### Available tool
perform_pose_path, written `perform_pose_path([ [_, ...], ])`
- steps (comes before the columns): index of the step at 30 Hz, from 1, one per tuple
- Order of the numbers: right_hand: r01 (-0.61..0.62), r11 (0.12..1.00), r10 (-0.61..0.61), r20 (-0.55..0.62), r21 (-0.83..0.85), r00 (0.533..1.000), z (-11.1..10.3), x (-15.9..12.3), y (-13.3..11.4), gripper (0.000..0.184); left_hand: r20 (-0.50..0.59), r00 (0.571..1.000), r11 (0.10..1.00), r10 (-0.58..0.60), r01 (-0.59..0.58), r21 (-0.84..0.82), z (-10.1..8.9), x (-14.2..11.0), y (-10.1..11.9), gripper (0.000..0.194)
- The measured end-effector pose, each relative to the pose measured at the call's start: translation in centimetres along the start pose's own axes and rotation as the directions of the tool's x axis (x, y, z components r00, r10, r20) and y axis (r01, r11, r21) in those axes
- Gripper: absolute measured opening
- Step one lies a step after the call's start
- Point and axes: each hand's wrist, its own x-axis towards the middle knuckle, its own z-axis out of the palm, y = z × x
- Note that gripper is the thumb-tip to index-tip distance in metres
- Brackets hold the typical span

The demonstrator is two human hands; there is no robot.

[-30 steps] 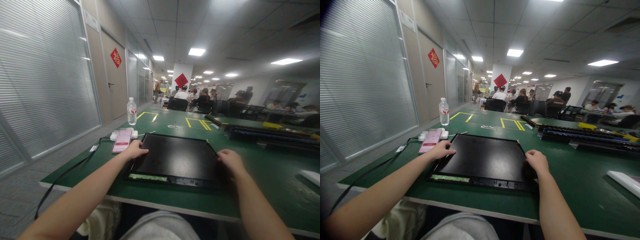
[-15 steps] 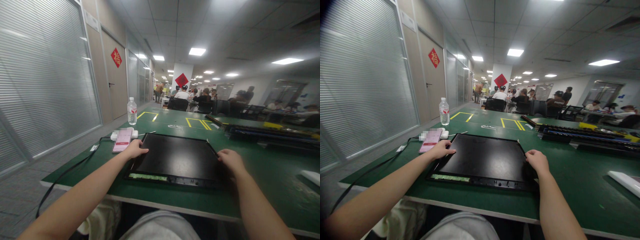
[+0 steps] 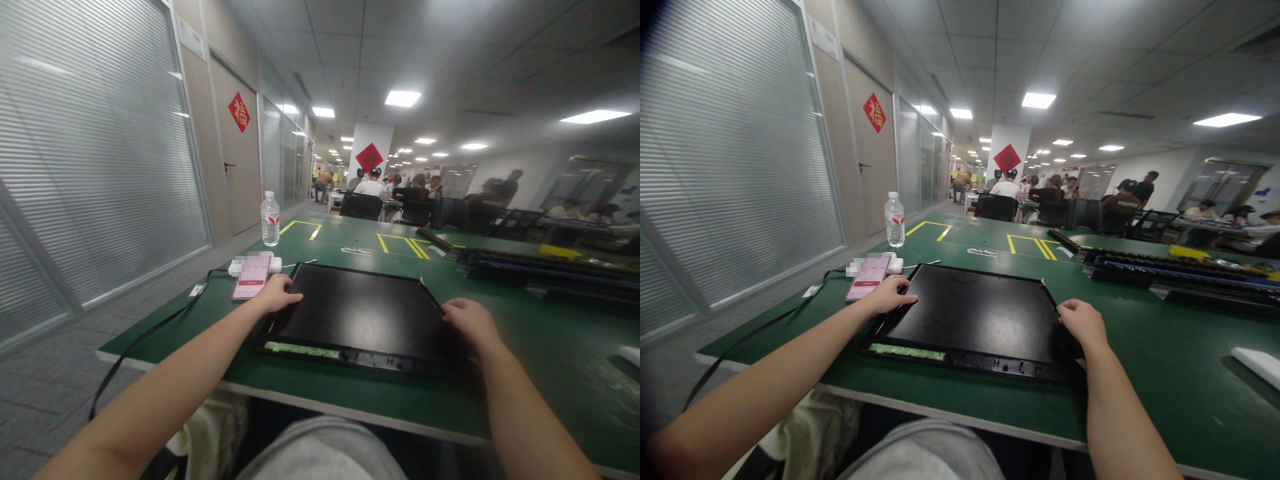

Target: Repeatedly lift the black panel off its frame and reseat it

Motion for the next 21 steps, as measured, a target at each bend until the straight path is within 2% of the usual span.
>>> perform_pose_path([
  [5,-0.011,1.000,0.011,0.005,0.003,1.000,0.00,-0.03,-0.05,0.023,0.017,1.000,0.998,-0.020,0.019,0.054,0.00,-0.03,0.11,0.037],
  [11,0.003,1.000,-0.003,-0.010,0.017,1.000,-0.07,-0.23,-0.22,0.021,0.005,0.998,0.998,-0.065,0.065,-0.005,0.04,-0.15,0.28,0.036],
  [21,-0.009,1.000,0.009,-0.011,0.020,1.000,0.01,-0.22,-0.15,0.023,0.045,0.990,0.985,-0.130,0.134,-0.109,0.11,-0.32,0.44,0.032],
])
